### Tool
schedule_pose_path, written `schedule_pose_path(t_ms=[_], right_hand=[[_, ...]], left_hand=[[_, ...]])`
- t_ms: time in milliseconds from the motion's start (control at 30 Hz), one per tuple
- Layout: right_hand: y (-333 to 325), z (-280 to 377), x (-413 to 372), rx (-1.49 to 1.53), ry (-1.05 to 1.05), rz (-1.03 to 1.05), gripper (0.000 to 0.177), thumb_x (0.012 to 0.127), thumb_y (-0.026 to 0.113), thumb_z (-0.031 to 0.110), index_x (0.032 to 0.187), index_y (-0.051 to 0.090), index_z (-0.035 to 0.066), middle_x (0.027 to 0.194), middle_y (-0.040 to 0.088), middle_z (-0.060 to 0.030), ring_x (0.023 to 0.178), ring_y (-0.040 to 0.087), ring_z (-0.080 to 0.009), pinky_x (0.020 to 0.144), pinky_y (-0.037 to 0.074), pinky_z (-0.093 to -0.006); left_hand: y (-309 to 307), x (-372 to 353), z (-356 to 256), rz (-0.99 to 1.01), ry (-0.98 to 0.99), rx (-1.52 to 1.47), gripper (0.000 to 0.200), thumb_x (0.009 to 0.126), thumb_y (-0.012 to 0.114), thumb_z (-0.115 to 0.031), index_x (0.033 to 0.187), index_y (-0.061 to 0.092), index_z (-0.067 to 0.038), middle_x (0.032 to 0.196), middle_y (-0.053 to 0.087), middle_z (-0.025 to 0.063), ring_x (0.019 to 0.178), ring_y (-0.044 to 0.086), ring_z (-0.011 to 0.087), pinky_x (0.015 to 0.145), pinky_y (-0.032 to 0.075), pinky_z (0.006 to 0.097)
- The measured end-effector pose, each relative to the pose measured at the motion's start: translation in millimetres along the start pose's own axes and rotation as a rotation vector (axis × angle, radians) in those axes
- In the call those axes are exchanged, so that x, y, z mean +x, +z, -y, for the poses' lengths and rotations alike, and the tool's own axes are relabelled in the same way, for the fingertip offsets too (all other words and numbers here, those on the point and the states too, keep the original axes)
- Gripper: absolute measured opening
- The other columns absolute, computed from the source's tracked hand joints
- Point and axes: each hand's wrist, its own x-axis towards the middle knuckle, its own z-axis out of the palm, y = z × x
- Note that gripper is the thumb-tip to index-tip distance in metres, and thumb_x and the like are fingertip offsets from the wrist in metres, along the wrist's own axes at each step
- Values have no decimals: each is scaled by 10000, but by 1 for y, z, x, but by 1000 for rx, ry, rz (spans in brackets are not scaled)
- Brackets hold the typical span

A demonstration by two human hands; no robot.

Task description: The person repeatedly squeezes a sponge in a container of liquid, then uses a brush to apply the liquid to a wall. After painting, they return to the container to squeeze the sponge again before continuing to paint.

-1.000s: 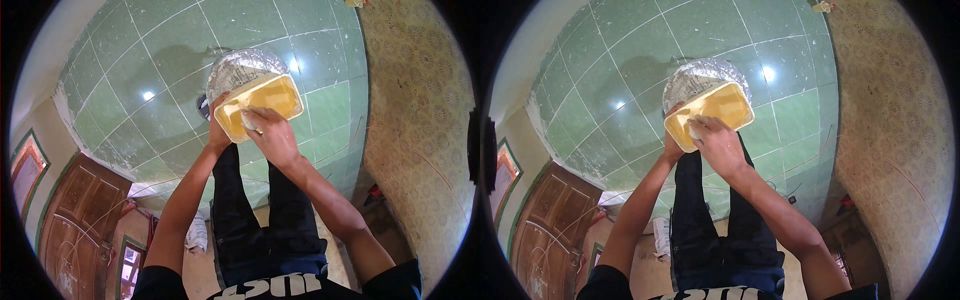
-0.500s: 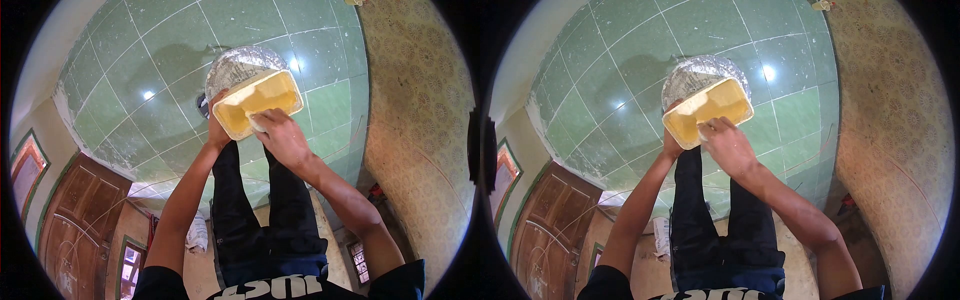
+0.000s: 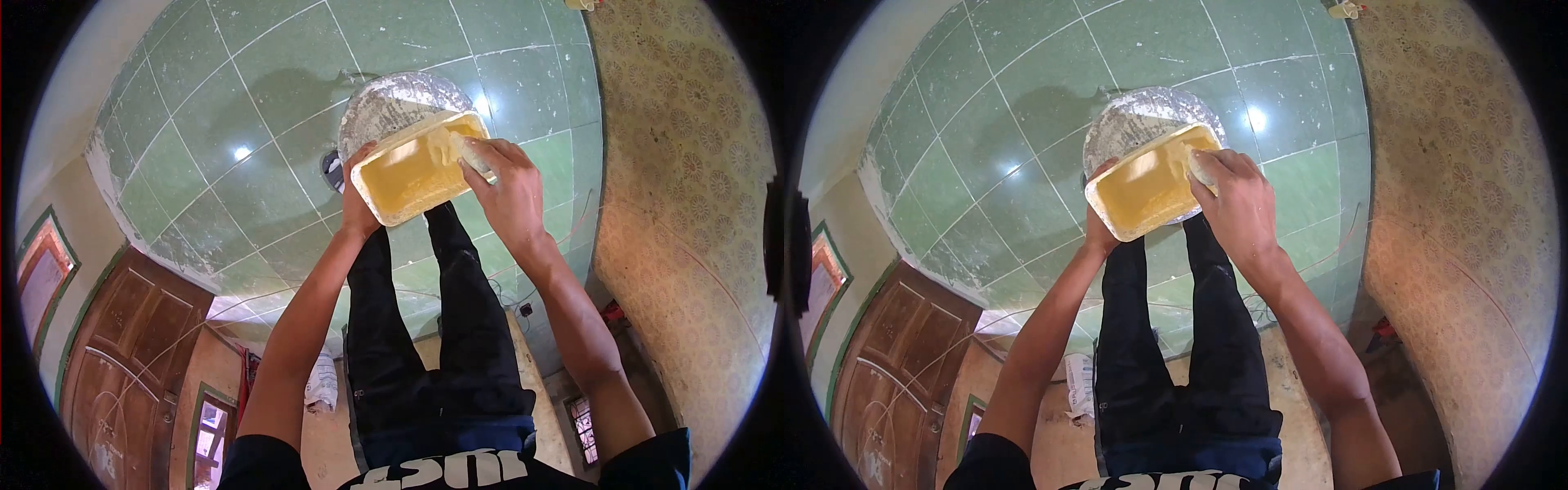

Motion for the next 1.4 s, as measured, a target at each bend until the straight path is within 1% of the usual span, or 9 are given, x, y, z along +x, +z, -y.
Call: schedule_pose_path(t_ms=[333, 533, 633, 700, 833, 900, 933, 1000, 1400], right_hand=[[35, 31, -13, 94, 86, -74, 346, 911, 767, 162, 1240, 757, 55, 1172, 759, -149, 1036, 716, -352, 882, 587, -448], [56, 46, -25, 140, 33, -51, 327, 878, 777, 153, 1191, 754, 62, 1180, 748, -126, 1035, 703, -344, 875, 590, -454], [60, 54, -29, 179, 15, 31, 337, 858, 759, 117, 1189, 750, 56, 1151, 743, -124, 1024, 704, -337, 879, 593, -450], [61, 58, -30, 181, 14, 76, 339, 858, 758, 117, 1189, 745, 45, 1143, 741, -132, 1029, 703, -340, 887, 591, -451], [60, 55, -34, 193, 0, 152, 349, 856, 758, 109, 1194, 737, 24, 1103, 728, -157, 1040, 696, -359, 907, 580, -463], [56, 49, -36, 196, -7, 181, 355, 855, 760, 106, 1199, 737, 24, 1098, 724, -162, 1041, 693, -365, 908, 577, -466], [52, 44, -36, 196, 14, 184, 349, 856, 763, 103, 1195, 739, 23, 1079, 721, -168, 1039, 690, -369, 909, 572, -468], [44, 35, -33, 197, 33, 187, 343, 858, 767, 100, 1191, 741, 22, 1061, 718, -174, 1038, 688, -374, 910, 568, -469], [1, -1, -8, 145, 98, 15, 281, 890, 768, 90, 1162, 770, 17, 1022, 733, -184, 949, 692, -383, 846, 556, -456]], left_hand=[[-2, 1, 0, 11, 44, -36, 679, 846, 850, -384, 1427, 616, -123, 1488, 531, 123, 1449, 414, 348, 1237, 321, 440], [2, 1, 11, 43, 21, -46, 677, 839, 846, -370, 1429, 619, -128, 1500, 523, 107, 1463, 397, 331, 1239, 305, 447], [5, -1, 16, 89, -117, -196, 630, 878, 809, -356, 1434, 617, -134, 1508, 517, 85, 1485, 372, 313, 1246, 290, 440], [6, -5, 18, 81, -127, -319, 738, 949, 769, -123, 1559, 363, -39, 1537, 478, 107, 1417, 498, 204, 1199, 417, 367], [9, -3, 20, 8, -337, -665, 828, 914, 823, -168, 1572, 336, -45, 1552, 457, 112, 1433, 480, 202, 1205, 414, 368], [-1, -2, 21, 105, 38, 10, 909, 859, 885, -207, 1570, 341, -46, 1537, 474, 112, 1423, 493, 206, 1199, 422, 365], [0, -3, 19, 104, 36, 10, 909, 859, 885, -207, 1570, 341, -46, 1537, 474, 112, 1423, 493, 206, 1199, 422, 365], [4, -3, 13, 41, -37, -114, 640, 887, 802, -391, 1441, 611, -134, 1520, 503, 98, 1479, 383, 333, 1256, 283, 424], [-7, 5, -3, 69, 145, 167, 638, 878, 805, -401, 1429, 619, -139, 1474, 546, 101, 1444, 422, 341, 1230, 310, 459]])
